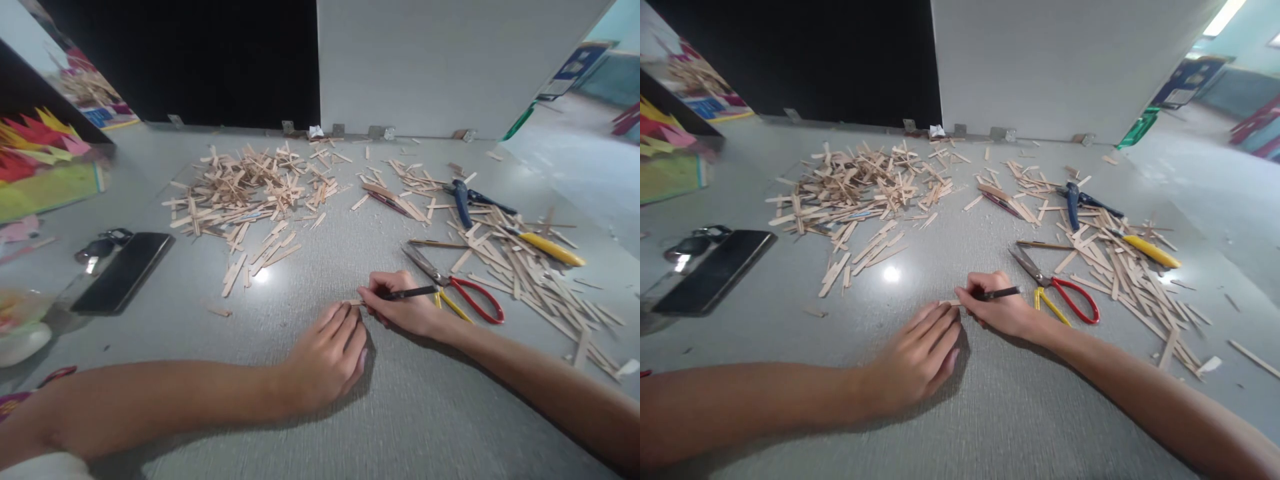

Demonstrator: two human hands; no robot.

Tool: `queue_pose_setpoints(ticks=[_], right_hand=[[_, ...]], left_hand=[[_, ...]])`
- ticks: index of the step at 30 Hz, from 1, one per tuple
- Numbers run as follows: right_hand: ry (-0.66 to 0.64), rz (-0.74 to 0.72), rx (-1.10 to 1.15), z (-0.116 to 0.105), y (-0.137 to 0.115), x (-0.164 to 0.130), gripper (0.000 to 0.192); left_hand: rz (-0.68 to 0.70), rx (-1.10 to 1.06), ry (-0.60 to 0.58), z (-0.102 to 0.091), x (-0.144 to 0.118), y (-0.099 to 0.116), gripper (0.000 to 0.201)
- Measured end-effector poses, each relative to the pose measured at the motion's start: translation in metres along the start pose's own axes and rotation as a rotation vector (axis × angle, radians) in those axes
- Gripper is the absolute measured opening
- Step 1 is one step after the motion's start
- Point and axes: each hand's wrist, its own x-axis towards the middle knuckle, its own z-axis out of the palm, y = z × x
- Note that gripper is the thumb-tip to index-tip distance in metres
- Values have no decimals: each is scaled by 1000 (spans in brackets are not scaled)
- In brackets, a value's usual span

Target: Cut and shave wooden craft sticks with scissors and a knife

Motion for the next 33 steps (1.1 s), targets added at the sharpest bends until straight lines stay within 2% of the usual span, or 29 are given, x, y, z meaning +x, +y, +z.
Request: queue_pose_setpoints(ticks=[4, 11, 17, 25, 33], right_hand=[[13, -100, -112, 0, -1, 1, 52], [1, 75, 58, 2, 2, 6, 55], [30, 91, 89, 4, 2, 5, 55], [26, 119, 155, 5, 4, 8, 53], [37, 101, 162, 6, 3, 7, 53]], left_hand=[[3, 9, 18, -1, 2, 0, 40], [-10, -5, -39, 0, 0, -1, 36], [-11, -52, -92, 3, -3, -2, 35], [2, -12, -57, 0, -1, -2, 36], [4, -19, -87, 2, -4, -1, 38]])
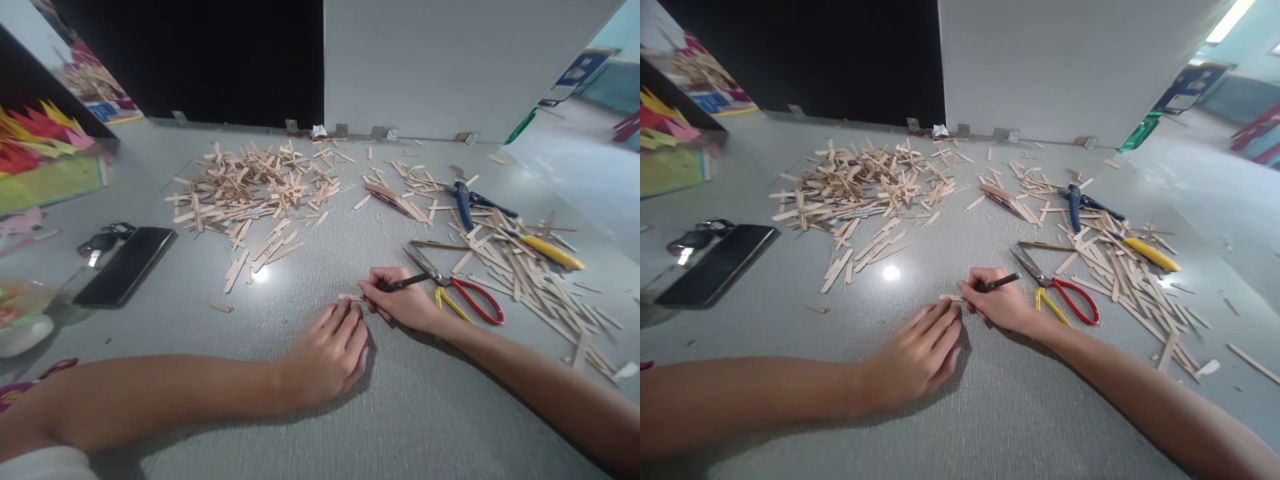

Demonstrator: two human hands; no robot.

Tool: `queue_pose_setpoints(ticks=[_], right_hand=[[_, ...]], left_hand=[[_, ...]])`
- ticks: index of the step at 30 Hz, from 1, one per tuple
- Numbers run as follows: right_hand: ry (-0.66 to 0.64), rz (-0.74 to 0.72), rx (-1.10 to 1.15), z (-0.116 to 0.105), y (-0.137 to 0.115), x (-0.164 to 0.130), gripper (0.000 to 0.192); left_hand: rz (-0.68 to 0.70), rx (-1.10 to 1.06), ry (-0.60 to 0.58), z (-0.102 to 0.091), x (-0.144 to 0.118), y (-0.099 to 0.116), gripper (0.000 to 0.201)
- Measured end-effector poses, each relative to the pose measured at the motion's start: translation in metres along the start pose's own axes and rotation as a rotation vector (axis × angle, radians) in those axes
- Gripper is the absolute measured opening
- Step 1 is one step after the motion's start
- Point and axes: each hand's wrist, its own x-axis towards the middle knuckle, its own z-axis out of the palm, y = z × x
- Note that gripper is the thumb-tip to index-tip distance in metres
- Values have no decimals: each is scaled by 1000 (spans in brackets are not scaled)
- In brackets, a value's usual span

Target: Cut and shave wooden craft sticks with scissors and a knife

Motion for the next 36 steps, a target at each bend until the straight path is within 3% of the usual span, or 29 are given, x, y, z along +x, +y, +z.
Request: queue_pose_setpoints(ticks=[11, 36], right_hand=[[12, -17, -33, 0, 1, 0, 54], [-12, -29, -55, -1, -4, -2, 57]], left_hand=[[0, 68, 91, -4, 6, 0, 43], [2, 41, 98, -3, 5, 0, 42]])
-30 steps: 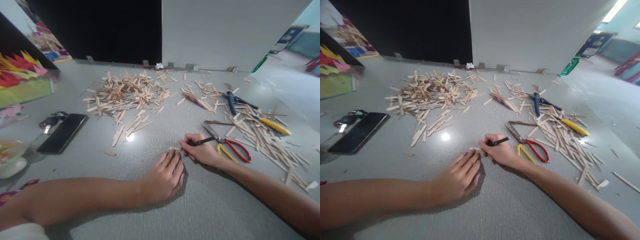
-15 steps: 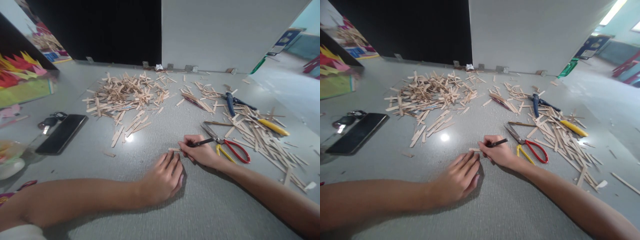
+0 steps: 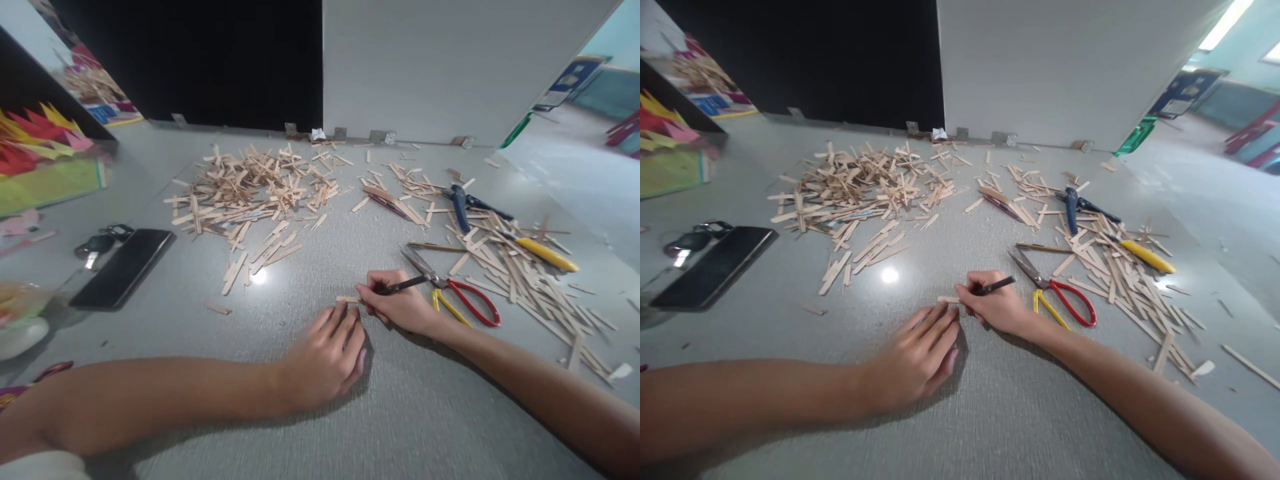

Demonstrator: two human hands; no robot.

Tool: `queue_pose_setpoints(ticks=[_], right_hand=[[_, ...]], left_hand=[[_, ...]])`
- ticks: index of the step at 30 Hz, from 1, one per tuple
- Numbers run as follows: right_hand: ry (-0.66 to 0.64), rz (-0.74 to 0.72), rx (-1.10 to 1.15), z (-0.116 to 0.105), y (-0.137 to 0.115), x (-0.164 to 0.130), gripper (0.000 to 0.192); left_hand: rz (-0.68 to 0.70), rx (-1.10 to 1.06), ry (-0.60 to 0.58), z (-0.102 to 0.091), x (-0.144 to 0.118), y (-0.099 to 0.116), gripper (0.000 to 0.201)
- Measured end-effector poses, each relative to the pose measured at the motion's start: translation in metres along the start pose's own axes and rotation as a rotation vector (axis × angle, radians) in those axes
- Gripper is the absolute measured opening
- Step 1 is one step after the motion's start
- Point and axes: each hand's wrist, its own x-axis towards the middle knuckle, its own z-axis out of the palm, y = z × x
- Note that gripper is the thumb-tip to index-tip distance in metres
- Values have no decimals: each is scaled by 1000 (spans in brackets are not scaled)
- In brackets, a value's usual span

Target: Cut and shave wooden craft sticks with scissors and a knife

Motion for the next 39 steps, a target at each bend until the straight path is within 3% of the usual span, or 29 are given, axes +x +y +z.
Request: queue_pose_setpoints(ticks=[8, 22, 39], right_hand=[[172, -61, 101, -14, -11, 5, 58], [-5, -15, 11, -4, 2, 0, 55], [-12, -63, -53, -3, -1, -2, 57]], left_hand=[[1, -16, -22, 2, -3, -1, 40], [2, 35, -4, 1, -1, 0, 40], [1, 21, -68, 0, -2, 1, 43]])
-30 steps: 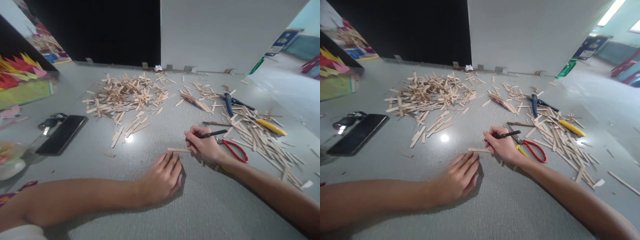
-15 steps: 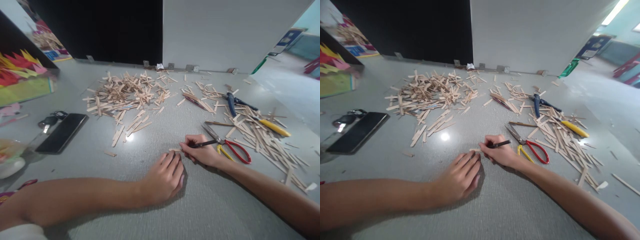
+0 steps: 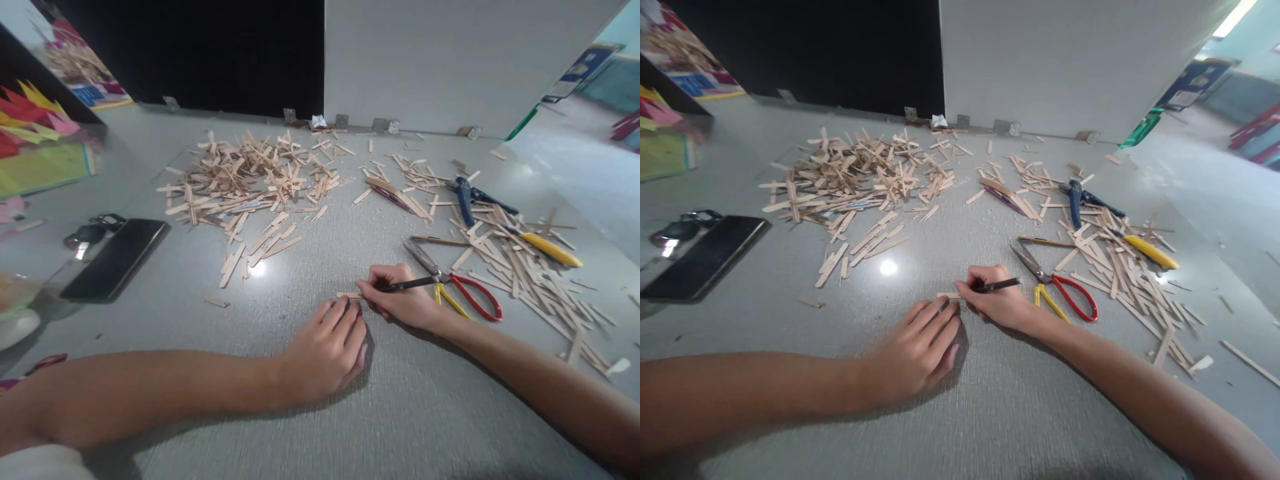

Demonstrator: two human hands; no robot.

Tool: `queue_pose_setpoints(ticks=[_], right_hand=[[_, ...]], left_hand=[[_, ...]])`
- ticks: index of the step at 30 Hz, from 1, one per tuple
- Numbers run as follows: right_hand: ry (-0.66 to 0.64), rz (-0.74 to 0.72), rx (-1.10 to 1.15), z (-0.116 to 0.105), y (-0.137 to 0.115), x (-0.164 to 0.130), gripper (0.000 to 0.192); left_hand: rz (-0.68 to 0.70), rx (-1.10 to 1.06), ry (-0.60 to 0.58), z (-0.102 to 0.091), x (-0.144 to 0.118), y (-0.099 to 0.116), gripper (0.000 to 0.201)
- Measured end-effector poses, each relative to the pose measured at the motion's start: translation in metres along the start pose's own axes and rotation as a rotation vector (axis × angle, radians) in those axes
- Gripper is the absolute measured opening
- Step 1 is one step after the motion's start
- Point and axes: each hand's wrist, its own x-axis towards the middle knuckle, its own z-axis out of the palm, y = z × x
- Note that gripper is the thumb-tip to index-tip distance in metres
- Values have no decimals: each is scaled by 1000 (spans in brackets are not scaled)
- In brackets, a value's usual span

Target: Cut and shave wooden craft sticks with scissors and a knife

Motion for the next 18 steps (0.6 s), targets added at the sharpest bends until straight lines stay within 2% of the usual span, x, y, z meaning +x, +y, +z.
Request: queue_pose_setpoints(ticks=[18], right_hand=[[-24, -36, 1, -1, 3, 0, 55]], left_hand=[[-1, -11, 6, -2, 0, 0, 41]])
